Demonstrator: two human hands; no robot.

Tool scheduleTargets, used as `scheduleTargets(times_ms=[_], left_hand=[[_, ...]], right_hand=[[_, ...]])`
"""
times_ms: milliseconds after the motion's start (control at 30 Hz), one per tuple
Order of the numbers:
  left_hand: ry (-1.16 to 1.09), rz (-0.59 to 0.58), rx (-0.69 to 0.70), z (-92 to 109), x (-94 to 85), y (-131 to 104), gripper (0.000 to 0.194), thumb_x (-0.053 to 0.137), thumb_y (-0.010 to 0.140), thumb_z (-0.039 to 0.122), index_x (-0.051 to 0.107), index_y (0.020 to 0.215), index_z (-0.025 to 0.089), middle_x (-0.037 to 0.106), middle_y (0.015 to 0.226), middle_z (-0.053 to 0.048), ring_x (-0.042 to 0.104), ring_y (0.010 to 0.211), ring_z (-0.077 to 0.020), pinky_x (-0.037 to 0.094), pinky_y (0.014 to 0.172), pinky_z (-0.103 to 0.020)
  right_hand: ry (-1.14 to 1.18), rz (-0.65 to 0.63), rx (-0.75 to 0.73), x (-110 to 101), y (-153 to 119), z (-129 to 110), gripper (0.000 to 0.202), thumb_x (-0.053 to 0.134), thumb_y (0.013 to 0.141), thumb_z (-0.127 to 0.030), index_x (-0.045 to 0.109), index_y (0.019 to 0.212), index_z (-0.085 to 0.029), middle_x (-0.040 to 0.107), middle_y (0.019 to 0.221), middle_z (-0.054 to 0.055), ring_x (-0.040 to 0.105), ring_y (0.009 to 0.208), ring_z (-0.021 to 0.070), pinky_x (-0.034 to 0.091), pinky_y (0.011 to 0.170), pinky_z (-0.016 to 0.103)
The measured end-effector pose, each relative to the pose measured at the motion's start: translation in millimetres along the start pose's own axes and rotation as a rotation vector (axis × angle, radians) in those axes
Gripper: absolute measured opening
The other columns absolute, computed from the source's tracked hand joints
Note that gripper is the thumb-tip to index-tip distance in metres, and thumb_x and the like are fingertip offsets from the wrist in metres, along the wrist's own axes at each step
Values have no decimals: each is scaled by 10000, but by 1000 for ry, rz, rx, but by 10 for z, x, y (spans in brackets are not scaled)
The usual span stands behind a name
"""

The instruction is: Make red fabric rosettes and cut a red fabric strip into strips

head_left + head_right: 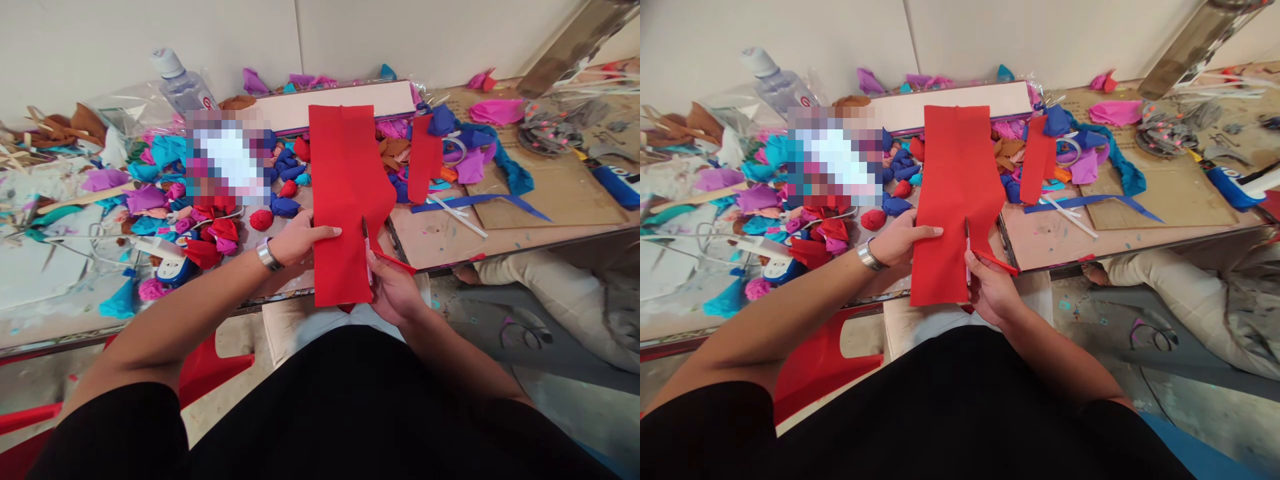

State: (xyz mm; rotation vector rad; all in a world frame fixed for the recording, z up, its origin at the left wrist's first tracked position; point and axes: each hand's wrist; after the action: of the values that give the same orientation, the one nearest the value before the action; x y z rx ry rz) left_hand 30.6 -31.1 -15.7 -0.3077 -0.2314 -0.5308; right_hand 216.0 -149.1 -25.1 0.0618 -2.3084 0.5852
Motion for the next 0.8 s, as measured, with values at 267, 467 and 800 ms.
scheduleTargets(times_ms=[267, 467, 800], left_hand=[[-62, 43, -19, 57, 34, -15, 490, 982, 673, 326, 736, 1052, 137, 838, 1031, -99, 782, 832, -225, 617, 764, -333], [-42, 13, 11, 44, 43, -24, 501, 982, 670, 320, 747, 1069, 129, 842, 1111, -122, 799, 944, -256, 617, 813, -335], [-58, -55, 31, 30, 40, -5, 502, 985, 674, 327, 757, 1079, 137, 848, 1110, -120, 819, 1018, -294, 655, 941, -411]], right_hand=[[-39, -18, -54, 34, -41, 13, 371, 899, 845, -536, 689, 1004, -275, 637, 674, -68, 507, 475, 121, 384, 408, 246], [24, 25, -39, 58, -60, 76, 449, 959, 781, -535, 676, 1004, -265, 643, 678, -77, 492, 470, 103, 319, 365, 209], [6, 103, -163, 77, -41, 93, 417, 883, 861, -523, 714, 1179, -311, 609, 642, -66, 479, 481, 131, 327, 382, 254]])
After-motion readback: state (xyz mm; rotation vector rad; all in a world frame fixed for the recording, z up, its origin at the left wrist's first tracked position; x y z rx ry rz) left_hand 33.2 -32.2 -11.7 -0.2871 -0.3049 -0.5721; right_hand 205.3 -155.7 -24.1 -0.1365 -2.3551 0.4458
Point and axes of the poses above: each hand's wrist, its own y-axis towards the middle knuckle, its own x-axis out of the palm, z = x × y
